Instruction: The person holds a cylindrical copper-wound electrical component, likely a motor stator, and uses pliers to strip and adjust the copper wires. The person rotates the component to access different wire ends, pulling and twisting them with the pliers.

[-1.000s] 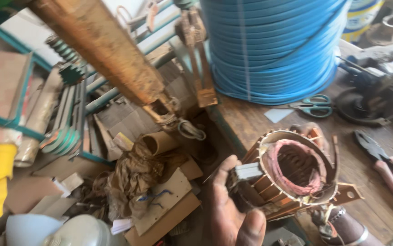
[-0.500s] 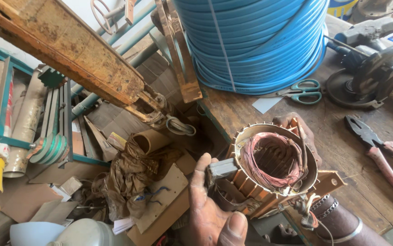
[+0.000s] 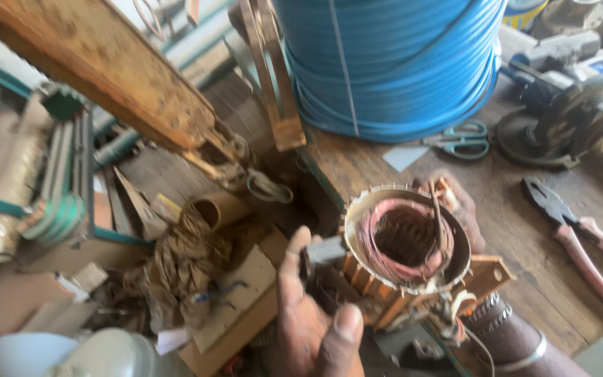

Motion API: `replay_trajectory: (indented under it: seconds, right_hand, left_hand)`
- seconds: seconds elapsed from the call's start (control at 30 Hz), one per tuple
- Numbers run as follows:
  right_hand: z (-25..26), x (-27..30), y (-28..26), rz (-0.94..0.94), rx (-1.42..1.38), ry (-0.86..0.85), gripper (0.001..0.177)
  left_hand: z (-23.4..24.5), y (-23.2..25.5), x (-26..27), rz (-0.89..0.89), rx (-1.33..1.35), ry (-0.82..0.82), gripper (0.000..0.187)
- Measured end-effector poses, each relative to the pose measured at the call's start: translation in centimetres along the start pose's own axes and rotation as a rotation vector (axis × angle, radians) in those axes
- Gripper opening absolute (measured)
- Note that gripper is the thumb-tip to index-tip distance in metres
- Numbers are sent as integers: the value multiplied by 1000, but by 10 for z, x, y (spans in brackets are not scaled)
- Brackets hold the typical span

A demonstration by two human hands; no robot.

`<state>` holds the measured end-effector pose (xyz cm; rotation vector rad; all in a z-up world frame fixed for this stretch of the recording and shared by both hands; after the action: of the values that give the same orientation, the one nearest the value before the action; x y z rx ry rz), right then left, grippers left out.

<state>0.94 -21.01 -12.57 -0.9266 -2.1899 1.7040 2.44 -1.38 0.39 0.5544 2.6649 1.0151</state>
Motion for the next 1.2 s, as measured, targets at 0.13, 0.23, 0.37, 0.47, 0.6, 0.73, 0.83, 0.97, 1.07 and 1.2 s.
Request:
replay_trajectory:
  seconds: [0.13, 0.23, 0.37, 0.47, 0.6, 0.73, 0.83, 0.97, 1.07, 1.2]
  right_hand:
    - [6, 1, 4, -30, -35, -6, 40]
    - [1, -9, -1, 19, -43, -15, 40]
    - [-4, -10, -11, 272, 145, -11, 44]
    - [-9, -5, -14, 368, 293, 24, 50]
    - [-17, 1, -18, 347, 397, 31, 53]
    - [-24, 1, -23, 349, 444, 13, 52]
    - [-26, 0, -25, 338, 474, 10, 51]
    - [-26, -2, -25, 360, 466, 4, 53]
    - [-23, -3, -23, 356, 448, 12, 54]
    - [-18, -2, -19, 346, 418, 17, 56]
  left_hand:
    - [-6, 4, 3, -22, 10, -17, 95]
    - [-8, 14, -1, -25, -247, -48, 76]
    - [0, 20, -4, -125, -799, -102, 45]
    - [17, 12, -7, -22, -484, 128, 42]
    - [37, -3, -16, -22, -77, 288, 42]
    - [50, -10, -23, -41, 6, 316, 41]
    - [54, -12, -25, -41, 0, 336, 41]
    - [53, -12, -25, -26, -17, 344, 41]
    - [49, -12, -24, -31, -29, 323, 40]
    - [41, -10, -20, -18, -69, 312, 40]
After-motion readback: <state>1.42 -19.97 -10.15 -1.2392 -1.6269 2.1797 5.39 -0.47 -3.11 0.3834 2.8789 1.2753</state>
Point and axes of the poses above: each hand's wrist, its own x-axis away from the middle knuckle, its own z-axis out of the back of the hand, y = z × x, the point moved 2 cm from there along -x, towards the middle knuckle, and after that the axes turned 15 degrees about x, right-handed, at the moved point
